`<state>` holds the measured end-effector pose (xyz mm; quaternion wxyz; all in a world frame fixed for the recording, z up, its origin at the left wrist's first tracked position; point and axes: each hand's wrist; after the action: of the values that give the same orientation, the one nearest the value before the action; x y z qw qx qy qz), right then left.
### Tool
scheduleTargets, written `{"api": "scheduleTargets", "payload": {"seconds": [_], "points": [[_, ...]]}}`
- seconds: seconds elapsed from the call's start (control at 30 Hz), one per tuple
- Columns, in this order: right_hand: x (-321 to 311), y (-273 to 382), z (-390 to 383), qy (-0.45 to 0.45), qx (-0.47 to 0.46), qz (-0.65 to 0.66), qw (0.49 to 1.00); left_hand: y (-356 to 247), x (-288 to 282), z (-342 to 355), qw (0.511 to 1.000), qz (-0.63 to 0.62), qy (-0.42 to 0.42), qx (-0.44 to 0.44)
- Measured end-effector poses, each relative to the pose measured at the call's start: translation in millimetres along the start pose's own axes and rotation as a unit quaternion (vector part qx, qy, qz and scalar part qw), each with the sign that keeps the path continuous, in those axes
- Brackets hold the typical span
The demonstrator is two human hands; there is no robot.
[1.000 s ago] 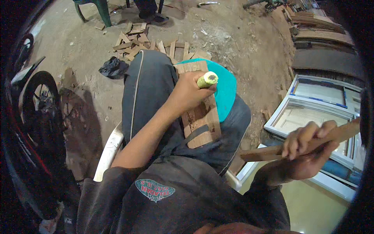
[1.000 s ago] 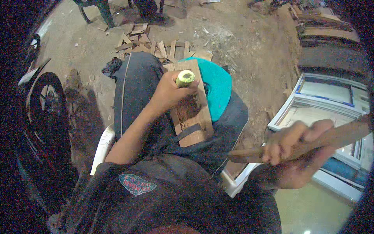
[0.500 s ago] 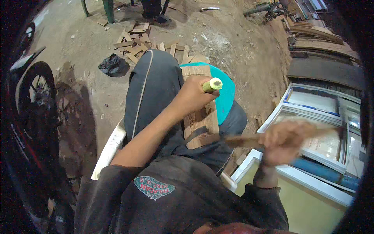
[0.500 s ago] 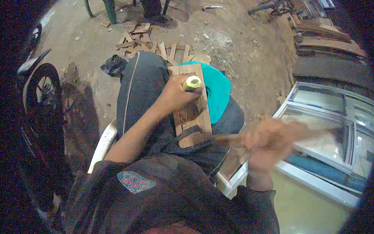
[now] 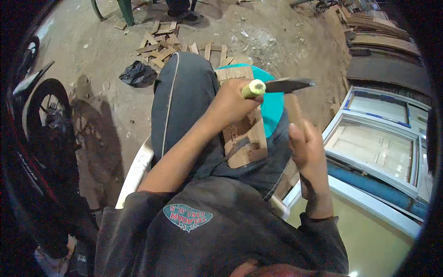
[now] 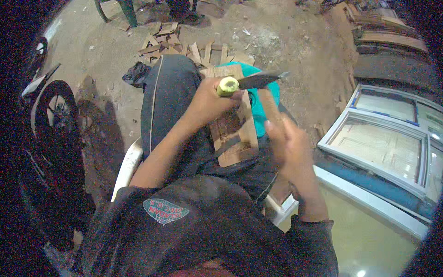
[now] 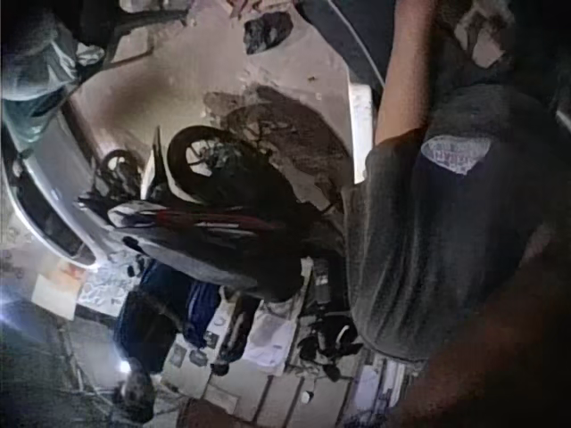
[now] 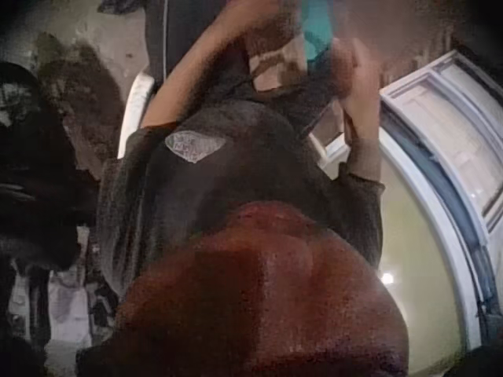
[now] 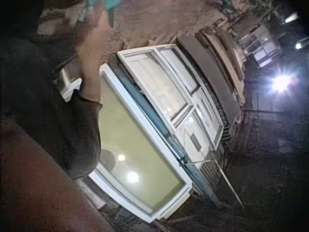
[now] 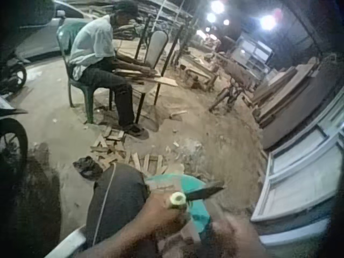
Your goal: The person carves a piece of wood held on their lap by striking a chisel with a hammer.
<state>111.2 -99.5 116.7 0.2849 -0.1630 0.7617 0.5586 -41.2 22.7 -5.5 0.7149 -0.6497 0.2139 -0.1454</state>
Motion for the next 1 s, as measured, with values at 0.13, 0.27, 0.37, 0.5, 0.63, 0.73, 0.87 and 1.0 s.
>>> {"api": "scheduleTargets", "payload": {"seconds": [0.13, 0.27, 0.37, 0.5, 0.63, 0.73, 0.87, 1.0], "points": [[-12, -12, 4, -0.073, 0.078, 0.174, 0.979, 1, 1, 5, 0.999, -0.018, -0.036, -0.004], [-12, -31, 39, -0.092, 0.125, 0.350, 0.924, -7, -6, 7, 0.998, -0.034, -0.024, -0.049], [-7, -73, 83, 0.079, 0.118, 0.588, 0.797, -15, 3, 10, 0.997, -0.042, -0.045, -0.047], [16, -125, 145, 0.074, 0.104, 0.696, 0.707, -25, 7, 15, 0.994, -0.063, -0.081, -0.028], [27, -176, 168, 0.100, 0.088, 0.761, 0.634, -18, 8, 14, 0.995, -0.065, -0.077, -0.021], [48, -205, 164, 0.091, 0.107, 0.790, 0.597, -9, 14, 16, 0.988, -0.119, -0.100, -0.003], [34, -218, 168, 0.175, 0.140, 0.795, 0.564, -12, 9, 15, 0.971, -0.187, -0.139, 0.055], [32, -207, 166, 0.098, 0.127, 0.735, 0.659, -12, 6, 20, 0.957, -0.229, -0.159, 0.074]]}}
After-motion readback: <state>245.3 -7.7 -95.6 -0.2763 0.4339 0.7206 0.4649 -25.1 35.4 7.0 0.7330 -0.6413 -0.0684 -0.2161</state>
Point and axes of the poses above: each hand's wrist, its own z-axis towards the middle knuckle, its own x-axis out of the palm, y = z × x, and after that the axes turned 7 degrees about z, right-handed
